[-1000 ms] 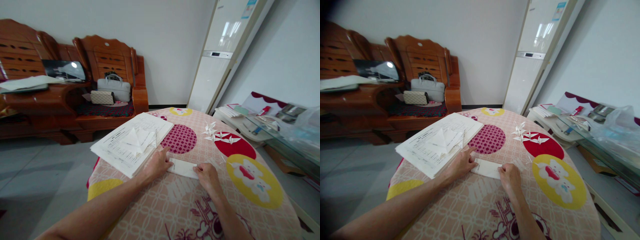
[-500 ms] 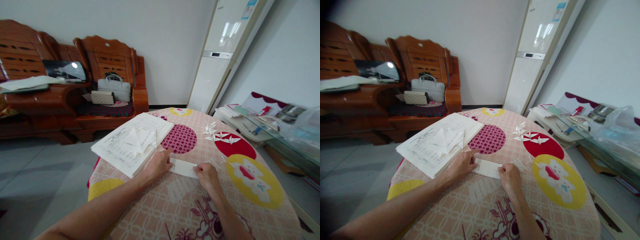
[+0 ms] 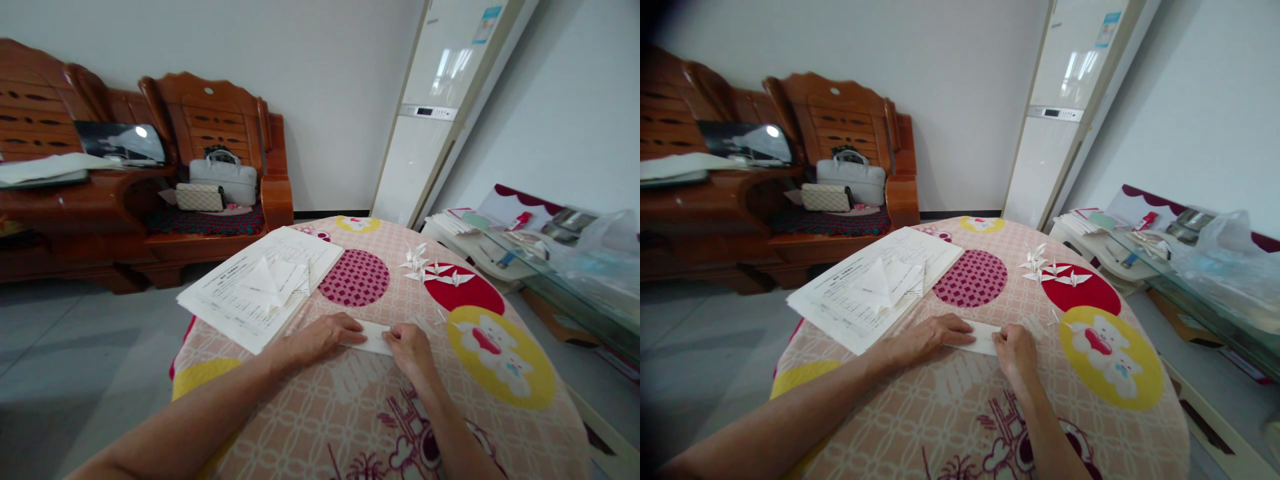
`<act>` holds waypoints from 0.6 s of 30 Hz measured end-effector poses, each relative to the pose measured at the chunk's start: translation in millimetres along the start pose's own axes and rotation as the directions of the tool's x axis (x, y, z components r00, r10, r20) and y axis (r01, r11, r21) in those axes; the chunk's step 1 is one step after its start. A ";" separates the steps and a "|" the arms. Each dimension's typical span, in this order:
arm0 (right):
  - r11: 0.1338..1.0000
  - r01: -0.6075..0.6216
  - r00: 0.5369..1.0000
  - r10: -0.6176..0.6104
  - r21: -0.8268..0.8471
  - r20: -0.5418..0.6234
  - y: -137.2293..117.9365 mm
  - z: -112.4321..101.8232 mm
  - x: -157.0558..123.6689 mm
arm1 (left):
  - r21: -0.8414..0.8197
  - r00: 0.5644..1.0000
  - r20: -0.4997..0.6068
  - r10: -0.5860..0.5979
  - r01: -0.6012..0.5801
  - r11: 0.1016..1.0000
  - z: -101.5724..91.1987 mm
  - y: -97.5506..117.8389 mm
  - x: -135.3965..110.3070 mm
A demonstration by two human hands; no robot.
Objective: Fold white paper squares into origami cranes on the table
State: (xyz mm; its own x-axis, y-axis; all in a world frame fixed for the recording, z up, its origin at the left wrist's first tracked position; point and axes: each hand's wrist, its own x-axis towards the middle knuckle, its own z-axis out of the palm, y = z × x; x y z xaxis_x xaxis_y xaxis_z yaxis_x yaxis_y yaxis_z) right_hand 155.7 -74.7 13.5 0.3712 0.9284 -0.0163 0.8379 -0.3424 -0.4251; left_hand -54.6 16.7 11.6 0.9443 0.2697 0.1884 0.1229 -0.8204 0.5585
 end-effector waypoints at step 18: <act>0.999 -0.022 1.000 0.022 0.026 0.005 2.2 1.9 0.3 | 0.158 0.988 -0.004 0.151 -0.149 0.976 6.2 -9.6 -3.6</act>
State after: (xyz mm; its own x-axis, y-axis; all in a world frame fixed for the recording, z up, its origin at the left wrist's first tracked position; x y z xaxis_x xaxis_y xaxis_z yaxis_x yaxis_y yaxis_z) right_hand 156.9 -74.9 10.8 0.3878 0.9213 -0.0301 0.8187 -0.3593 -0.4479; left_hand -57.3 20.5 0.5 0.9508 0.1444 0.2740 0.0276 -0.9206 0.3895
